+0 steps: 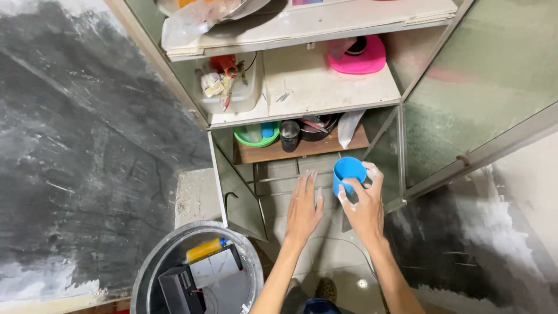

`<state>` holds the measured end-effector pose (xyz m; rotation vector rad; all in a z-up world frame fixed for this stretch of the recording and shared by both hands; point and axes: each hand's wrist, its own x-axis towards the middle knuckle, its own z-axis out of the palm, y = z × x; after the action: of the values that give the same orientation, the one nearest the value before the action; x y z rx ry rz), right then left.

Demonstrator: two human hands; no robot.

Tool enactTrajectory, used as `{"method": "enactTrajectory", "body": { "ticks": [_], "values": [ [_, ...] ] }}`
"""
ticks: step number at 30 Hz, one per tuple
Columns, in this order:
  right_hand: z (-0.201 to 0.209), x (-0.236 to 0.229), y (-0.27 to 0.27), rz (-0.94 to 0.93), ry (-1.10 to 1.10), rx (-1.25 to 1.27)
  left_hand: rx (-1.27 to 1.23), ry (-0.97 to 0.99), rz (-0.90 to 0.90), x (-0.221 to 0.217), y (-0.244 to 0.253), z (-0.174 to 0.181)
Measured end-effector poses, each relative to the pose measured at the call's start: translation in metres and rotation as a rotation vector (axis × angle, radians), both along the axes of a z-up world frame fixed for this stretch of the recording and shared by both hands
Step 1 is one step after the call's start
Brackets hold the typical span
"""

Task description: The person clears items from a cabinet into a basin, including a cup, bottle, and pink container, before placing a speaker and phone onto the shelves. They then lift the basin onto the cabinet and place a stool inside the cabinet.

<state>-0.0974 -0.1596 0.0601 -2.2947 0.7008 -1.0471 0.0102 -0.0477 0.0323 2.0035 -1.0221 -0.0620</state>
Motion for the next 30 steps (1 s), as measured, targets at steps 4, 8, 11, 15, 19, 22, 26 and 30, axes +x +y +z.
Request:
{"method": "enactTrajectory", "body": {
  "ticks": [4, 8, 11, 15, 19, 22, 26, 30],
  "values": [
    [0.019, 0.029, -0.042, -0.025, -0.113, -0.024, -0.122, -0.128, -0.072, 0.026, -0.047, 0.025],
    [0.025, 0.061, -0.090, -0.119, -0.159, -0.087, -0.186, -0.186, -0.113, 0.059, -0.101, 0.043],
    [0.018, 0.088, -0.130, -0.173, -0.172, -0.096, -0.198, -0.155, -0.154, 0.087, -0.144, 0.048],
    [0.004, 0.124, -0.184, -0.297, -0.151, -0.149, -0.229, -0.235, -0.231, 0.123, -0.195, 0.043],
    [-0.007, 0.153, -0.229, -0.284, -0.185, -0.165, -0.258, -0.243, -0.300, 0.154, -0.233, 0.039],
    [-0.016, 0.165, -0.249, -0.273, -0.203, -0.125, -0.245, -0.236, -0.337, 0.167, -0.250, 0.033],
    [-0.015, 0.175, -0.262, -0.225, -0.191, -0.002, -0.297, -0.277, -0.323, 0.179, -0.263, 0.030],
    [-0.009, 0.181, -0.272, -0.250, -0.162, -0.124, -0.277, -0.244, -0.368, 0.184, -0.270, 0.032]
  ]
}}
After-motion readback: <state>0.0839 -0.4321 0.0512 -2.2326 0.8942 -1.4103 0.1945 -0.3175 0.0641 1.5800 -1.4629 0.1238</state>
